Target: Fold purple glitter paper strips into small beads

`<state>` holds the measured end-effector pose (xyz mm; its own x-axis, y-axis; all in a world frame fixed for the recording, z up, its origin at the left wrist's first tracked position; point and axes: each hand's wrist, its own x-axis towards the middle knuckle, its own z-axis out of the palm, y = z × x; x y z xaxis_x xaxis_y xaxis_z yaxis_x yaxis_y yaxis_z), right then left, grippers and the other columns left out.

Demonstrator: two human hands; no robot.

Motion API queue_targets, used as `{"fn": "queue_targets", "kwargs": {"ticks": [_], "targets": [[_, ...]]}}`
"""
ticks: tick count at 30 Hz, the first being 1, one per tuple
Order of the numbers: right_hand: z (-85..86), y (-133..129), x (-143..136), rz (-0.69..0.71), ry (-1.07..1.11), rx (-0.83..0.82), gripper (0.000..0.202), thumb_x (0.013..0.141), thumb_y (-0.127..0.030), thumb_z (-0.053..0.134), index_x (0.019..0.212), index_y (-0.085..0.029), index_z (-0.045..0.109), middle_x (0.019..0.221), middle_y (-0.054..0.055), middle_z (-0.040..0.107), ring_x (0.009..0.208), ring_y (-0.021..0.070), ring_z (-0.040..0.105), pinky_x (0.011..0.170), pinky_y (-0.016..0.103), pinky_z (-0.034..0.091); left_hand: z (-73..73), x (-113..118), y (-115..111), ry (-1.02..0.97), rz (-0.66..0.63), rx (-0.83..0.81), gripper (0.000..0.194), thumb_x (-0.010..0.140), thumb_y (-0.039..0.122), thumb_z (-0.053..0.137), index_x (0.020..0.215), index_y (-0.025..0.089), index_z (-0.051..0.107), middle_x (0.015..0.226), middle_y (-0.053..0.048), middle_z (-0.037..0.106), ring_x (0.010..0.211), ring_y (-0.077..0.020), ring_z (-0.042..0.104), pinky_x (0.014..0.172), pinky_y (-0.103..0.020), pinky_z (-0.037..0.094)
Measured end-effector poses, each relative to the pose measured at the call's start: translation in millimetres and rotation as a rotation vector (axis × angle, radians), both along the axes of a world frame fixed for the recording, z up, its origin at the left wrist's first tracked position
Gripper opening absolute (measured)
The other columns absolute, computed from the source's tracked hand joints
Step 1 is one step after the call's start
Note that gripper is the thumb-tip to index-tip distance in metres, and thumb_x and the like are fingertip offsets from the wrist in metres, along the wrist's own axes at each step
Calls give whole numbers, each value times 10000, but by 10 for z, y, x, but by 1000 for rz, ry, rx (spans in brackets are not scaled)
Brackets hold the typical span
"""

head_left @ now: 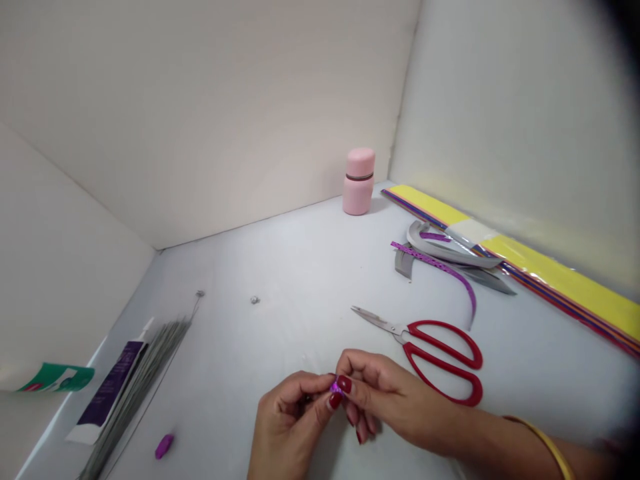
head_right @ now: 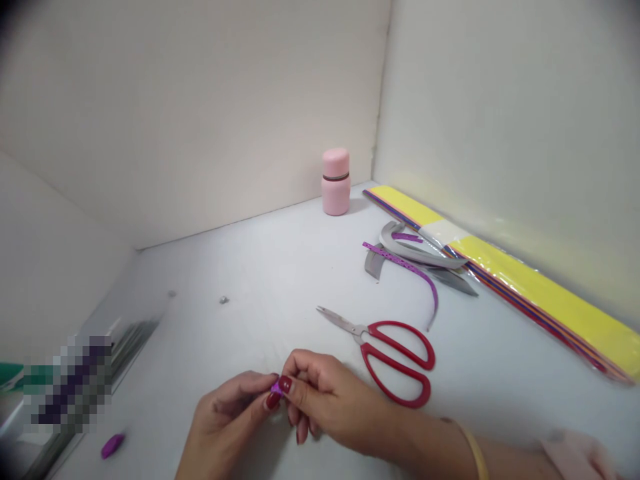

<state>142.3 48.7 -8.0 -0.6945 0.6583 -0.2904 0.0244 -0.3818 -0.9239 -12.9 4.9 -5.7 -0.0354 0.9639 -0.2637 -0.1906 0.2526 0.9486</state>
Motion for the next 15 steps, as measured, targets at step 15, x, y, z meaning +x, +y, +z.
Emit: {"fn": "queue_targets", "kwargs": {"ticks": [15], "targets": [[42,-18,20,-19,-20,64,253,885,-381,434,772,-160,484,573,-47,496,455,61,477,442,165,333,22,-29,17,44,24,-39,186,689,357,688,777,202,740,620,-5,696,619,-125,612,607,-182,467]]}}
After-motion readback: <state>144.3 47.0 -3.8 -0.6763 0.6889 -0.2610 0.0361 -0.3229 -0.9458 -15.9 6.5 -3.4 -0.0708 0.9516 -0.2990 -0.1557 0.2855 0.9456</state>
